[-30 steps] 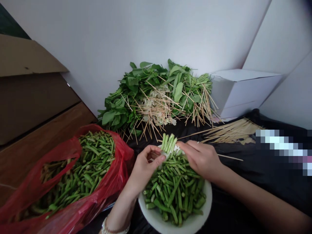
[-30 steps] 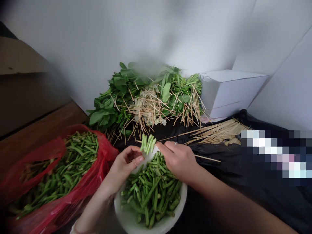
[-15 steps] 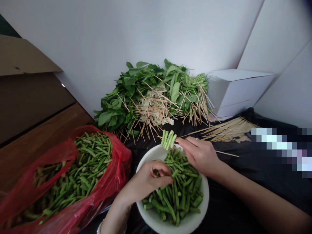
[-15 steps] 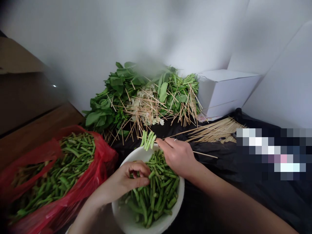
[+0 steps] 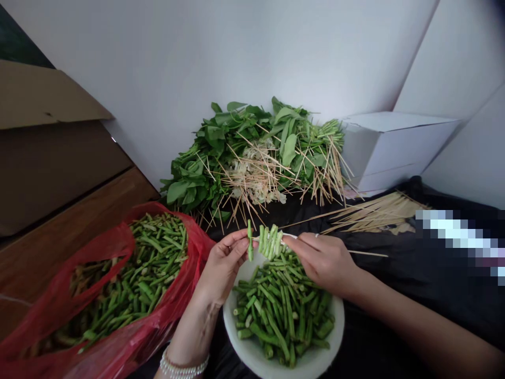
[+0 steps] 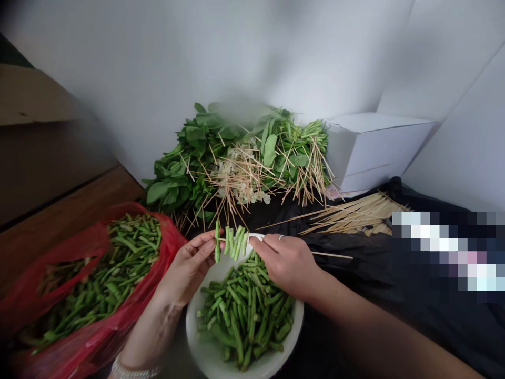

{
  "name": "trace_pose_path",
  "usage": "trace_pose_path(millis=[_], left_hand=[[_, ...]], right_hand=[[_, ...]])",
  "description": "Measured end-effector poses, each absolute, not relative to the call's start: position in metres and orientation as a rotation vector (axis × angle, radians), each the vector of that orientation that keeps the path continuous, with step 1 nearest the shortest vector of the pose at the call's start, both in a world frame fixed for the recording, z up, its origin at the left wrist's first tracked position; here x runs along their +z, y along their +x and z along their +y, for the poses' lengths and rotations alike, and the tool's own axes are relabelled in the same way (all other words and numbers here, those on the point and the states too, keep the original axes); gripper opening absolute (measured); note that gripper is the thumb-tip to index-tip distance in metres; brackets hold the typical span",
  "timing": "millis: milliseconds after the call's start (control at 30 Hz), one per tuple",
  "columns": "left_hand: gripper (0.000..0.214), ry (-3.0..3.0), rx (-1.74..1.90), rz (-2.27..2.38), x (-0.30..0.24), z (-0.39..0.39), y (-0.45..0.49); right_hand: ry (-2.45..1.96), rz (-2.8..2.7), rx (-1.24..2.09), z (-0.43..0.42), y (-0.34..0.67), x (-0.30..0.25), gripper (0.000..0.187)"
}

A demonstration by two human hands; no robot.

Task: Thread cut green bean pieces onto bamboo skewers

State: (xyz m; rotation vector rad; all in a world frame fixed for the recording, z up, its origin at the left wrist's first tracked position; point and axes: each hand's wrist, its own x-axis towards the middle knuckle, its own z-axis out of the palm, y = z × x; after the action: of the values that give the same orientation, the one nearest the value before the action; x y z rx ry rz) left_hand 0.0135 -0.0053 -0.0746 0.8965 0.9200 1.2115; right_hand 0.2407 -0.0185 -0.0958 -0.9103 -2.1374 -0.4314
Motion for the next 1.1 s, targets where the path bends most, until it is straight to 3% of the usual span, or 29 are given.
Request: trace_pose_path(millis=[667, 1100], left_hand=[[0.028, 0.934, 1.313, 1.106, -0.090, 0.000, 0.011], [0.029, 0.804, 1.281, 0.986, -0.075, -0.003, 0.018]], right_hand=[[-0.965, -2.169, -0.409, -0.022, 0.234, -0.102, 0.030], [-0.946, -2.115, -0.404, -0.024, 0.234, -0.098, 0.031]])
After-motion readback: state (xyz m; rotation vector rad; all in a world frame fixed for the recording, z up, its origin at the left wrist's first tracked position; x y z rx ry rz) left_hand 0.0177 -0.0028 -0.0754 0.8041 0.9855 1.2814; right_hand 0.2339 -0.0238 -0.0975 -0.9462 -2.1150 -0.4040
